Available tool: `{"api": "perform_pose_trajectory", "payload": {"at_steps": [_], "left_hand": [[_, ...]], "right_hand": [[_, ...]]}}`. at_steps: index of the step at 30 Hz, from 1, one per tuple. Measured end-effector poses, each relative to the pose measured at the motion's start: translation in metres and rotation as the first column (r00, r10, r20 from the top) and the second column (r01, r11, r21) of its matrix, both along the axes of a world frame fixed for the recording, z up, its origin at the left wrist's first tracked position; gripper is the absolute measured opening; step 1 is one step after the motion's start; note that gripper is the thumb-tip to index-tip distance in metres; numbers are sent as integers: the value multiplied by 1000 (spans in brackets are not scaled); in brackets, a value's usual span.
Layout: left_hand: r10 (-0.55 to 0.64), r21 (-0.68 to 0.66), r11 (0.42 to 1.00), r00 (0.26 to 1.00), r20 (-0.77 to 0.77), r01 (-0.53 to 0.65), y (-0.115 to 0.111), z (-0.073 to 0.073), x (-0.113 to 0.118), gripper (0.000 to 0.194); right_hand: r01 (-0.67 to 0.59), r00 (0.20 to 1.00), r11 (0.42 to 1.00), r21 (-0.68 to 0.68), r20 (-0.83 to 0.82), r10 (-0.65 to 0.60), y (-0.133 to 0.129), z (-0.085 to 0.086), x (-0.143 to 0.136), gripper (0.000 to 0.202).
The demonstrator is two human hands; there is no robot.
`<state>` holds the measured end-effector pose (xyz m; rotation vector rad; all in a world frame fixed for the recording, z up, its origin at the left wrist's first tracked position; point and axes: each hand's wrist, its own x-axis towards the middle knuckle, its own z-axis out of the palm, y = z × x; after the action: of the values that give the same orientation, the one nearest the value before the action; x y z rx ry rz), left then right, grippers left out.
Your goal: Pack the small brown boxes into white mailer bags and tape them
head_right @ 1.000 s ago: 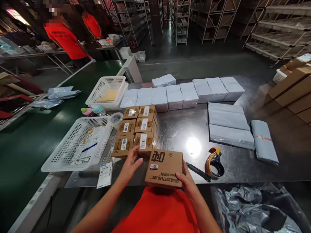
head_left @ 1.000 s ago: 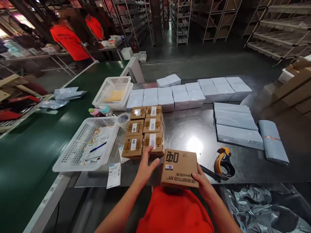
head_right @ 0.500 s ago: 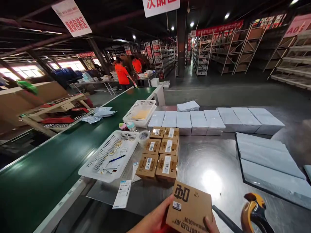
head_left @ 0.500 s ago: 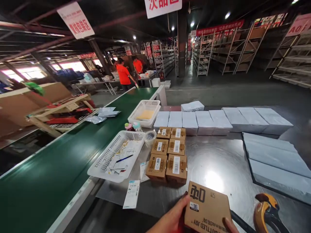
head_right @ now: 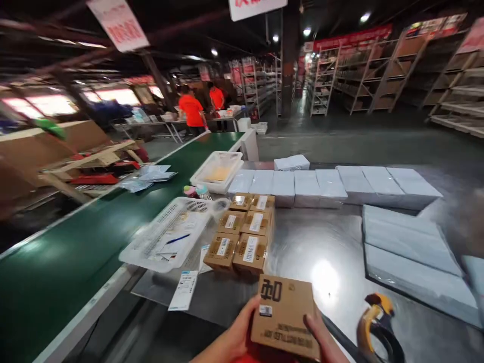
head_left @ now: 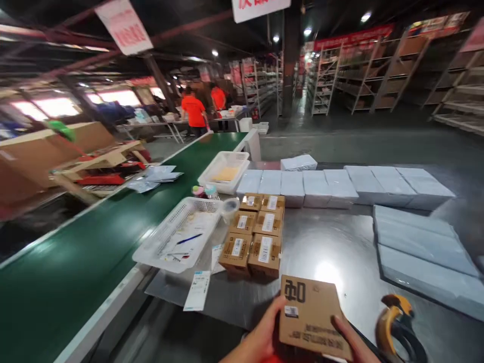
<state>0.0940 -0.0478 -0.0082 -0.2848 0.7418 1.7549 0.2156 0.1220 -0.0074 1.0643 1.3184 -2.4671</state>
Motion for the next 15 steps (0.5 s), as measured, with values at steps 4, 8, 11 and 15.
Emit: {"api": "perform_pose_trajectory", "payload": {"at_steps": [4,8,11,15], "left_hand": [[209,-378,896,973,-98,-231,6,24,19,31],[70,-594,789,983,-172,-160,0,22,11,45],[-107,-624,757,905,-411,-195,-9,21,-5,69],[-490,-495,719,150,-859,-489,1,44,-18,69]], "right_hand": [[21,986,1000,22,-164,-17,-11,5,5,96],[10,996,992,128,-88,1,11,-18,16,81],[-135,989,730,669,141,54,41,-45,33,55],[-589,808,96,803,581,95,67,-85,50,31]]}}
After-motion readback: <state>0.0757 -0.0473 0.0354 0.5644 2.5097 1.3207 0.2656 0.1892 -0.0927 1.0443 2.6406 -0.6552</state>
